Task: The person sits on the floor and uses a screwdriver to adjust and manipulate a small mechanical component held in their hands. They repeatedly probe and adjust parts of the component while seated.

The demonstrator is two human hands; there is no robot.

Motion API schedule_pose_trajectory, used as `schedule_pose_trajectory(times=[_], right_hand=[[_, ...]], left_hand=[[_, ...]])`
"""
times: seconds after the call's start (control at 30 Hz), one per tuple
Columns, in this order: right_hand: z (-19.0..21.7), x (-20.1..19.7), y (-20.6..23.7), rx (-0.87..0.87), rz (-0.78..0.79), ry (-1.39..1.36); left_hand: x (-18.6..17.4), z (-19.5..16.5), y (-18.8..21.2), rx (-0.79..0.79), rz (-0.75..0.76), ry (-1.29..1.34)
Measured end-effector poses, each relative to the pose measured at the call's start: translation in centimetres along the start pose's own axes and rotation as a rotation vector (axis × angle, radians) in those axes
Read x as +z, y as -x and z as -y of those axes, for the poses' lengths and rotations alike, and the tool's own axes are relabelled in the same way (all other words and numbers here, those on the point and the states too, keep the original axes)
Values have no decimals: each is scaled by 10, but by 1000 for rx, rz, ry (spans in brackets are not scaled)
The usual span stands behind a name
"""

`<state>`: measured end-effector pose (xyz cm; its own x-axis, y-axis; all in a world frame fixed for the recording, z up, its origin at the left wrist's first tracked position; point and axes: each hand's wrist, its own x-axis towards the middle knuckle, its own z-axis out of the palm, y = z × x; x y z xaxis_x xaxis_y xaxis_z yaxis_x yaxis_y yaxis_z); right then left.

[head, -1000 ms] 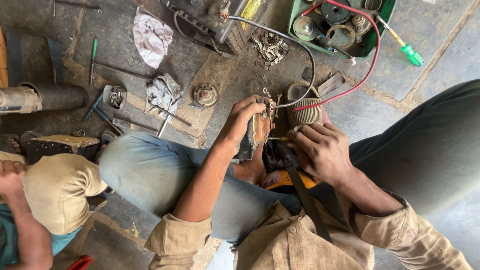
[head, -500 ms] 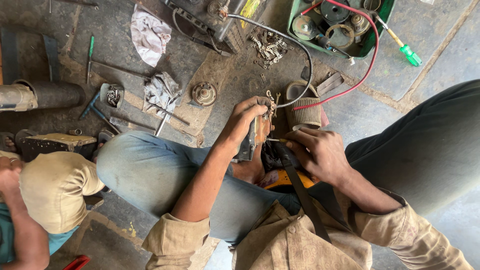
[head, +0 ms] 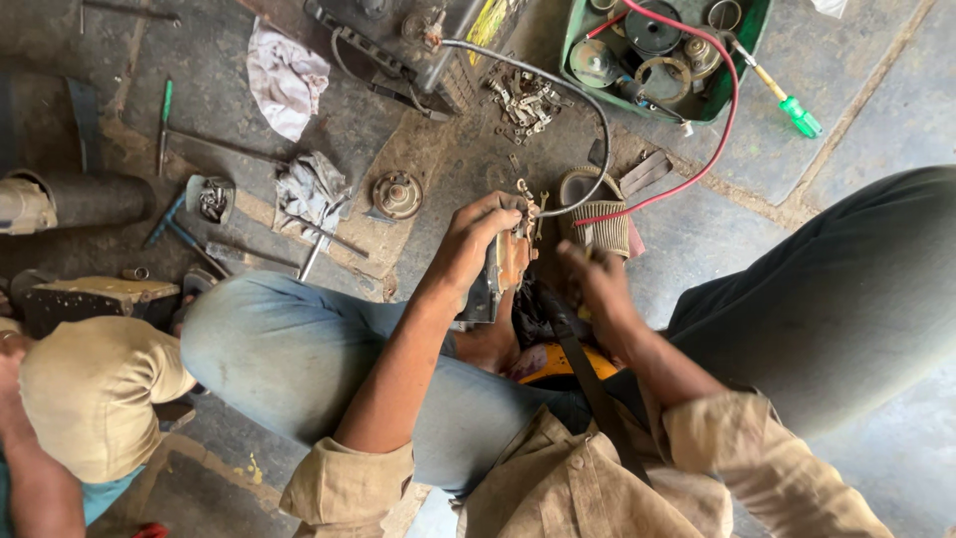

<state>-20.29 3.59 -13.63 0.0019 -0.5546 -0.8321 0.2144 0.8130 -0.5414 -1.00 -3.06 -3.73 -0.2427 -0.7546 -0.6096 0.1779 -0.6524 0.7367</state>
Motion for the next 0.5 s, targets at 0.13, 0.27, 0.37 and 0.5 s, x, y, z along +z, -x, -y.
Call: schedule_pose_trajectory(times=[0.13, 0.27, 0.37, 0.5], right_hand=[[1, 4, -28, -150, -111, -58], [1, 6, -38, -46, -296, -98], [2, 9, -50, 5, -416, -119], [7, 18, -67, -52, -635, 181]], left_hand=[[3, -1, 2, 8, 11, 37], [5, -5, 4, 52, -12, -121], [6, -6, 5, 68, 27, -74], [6, -5, 8, 58, 57, 11]])
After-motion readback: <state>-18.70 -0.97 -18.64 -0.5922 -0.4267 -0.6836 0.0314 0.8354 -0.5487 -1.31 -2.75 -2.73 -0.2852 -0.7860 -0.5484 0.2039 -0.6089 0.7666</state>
